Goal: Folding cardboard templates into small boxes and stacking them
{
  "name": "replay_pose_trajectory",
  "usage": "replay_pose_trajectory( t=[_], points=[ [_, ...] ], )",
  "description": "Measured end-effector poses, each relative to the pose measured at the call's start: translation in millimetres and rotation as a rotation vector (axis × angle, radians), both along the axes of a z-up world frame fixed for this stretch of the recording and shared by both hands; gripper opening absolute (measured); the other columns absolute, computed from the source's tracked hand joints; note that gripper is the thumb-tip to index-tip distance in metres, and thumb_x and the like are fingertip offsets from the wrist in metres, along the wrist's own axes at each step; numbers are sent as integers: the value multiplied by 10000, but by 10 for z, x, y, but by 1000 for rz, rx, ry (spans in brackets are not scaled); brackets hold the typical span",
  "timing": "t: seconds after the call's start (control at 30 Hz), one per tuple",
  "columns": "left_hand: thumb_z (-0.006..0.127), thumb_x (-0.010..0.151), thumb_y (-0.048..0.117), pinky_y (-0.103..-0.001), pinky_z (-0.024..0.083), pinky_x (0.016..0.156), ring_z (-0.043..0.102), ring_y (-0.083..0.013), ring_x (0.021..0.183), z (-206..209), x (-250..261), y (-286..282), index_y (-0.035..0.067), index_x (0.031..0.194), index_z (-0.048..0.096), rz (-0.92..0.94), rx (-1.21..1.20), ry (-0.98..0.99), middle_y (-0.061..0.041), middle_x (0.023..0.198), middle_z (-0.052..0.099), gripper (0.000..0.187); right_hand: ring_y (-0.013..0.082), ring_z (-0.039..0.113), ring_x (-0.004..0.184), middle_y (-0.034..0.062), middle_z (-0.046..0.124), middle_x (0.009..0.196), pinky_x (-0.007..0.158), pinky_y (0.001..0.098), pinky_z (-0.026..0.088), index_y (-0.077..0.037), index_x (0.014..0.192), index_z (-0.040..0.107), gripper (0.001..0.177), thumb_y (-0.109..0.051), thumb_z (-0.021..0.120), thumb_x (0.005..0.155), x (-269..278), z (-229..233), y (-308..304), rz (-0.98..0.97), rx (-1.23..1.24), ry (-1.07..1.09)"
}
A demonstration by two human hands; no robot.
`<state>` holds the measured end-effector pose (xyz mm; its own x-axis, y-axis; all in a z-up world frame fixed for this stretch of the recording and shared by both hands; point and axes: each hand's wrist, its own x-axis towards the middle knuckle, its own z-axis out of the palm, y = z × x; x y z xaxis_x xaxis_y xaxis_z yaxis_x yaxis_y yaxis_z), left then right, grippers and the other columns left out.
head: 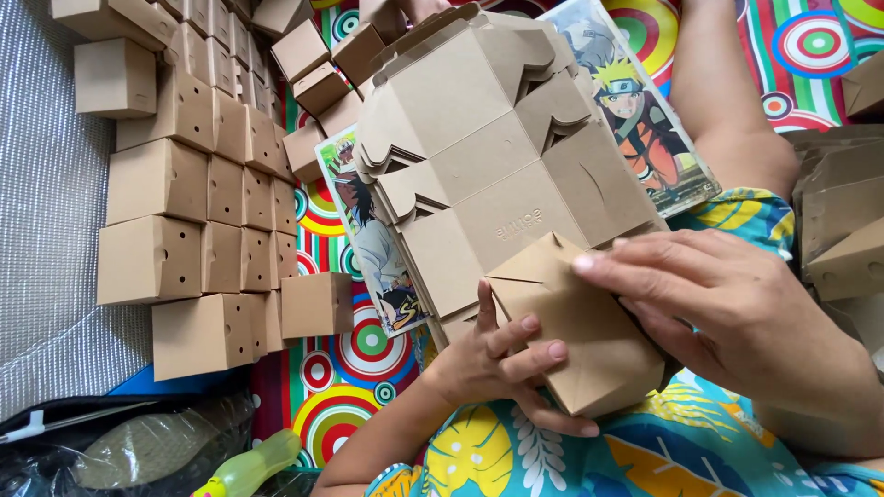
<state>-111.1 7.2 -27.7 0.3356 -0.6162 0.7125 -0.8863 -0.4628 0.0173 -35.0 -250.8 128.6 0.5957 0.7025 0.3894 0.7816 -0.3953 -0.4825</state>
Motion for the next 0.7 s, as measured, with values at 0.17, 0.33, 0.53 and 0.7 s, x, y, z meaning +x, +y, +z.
replay_pose_trajectory(
  t=[0.17, 0.33, 0.53, 0.7],
  points=[
    [727, 943, 1020, -863, 132, 1201, 144, -348, 1563, 35, -51, -44, 468, 1604, 95, 0, -17, 3, -118, 1643, 179, 1068, 189, 668, 843, 18, 614, 1093, 730, 329, 549, -365, 1424, 607, 532, -134, 543, 949, 54, -185, -254, 29, -164, 18],
    [740, 892, 998, -836, 117, 1209, 144, -296, 1557, 24, -71, -86, 349, 1614, 147, -11, -87, 40, -75, 1613, 225, 1137, 180, 675, 951, 48, 595, 1180, 765, 314, 566, -381, 1309, 686, 483, -115, 490, 956, 52, -260, -292, -9, -162, 80],
    [761, 882, 985, -823, 122, 1213, 165, -286, 1556, 29, -64, -88, 327, 1611, 170, -18, -107, 36, -60, 1619, 244, 1146, 157, 672, 821, 68, 587, 1142, 683, 290, 534, -266, 1149, 734, 354, -56, 490, 1001, 57, -233, -209, -78, -46, 110],
    [749, 894, 1039, -858, 140, 1194, 150, -327, 1543, 8, -72, -89, 431, 1589, 162, -11, -44, 4, -89, 1607, 230, 1095, 171, 636, 785, 62, 602, 1064, 652, 285, 520, -264, 1211, 735, 315, -202, 532, 978, 24, -190, -136, 74, -34, 93]
  ],
)
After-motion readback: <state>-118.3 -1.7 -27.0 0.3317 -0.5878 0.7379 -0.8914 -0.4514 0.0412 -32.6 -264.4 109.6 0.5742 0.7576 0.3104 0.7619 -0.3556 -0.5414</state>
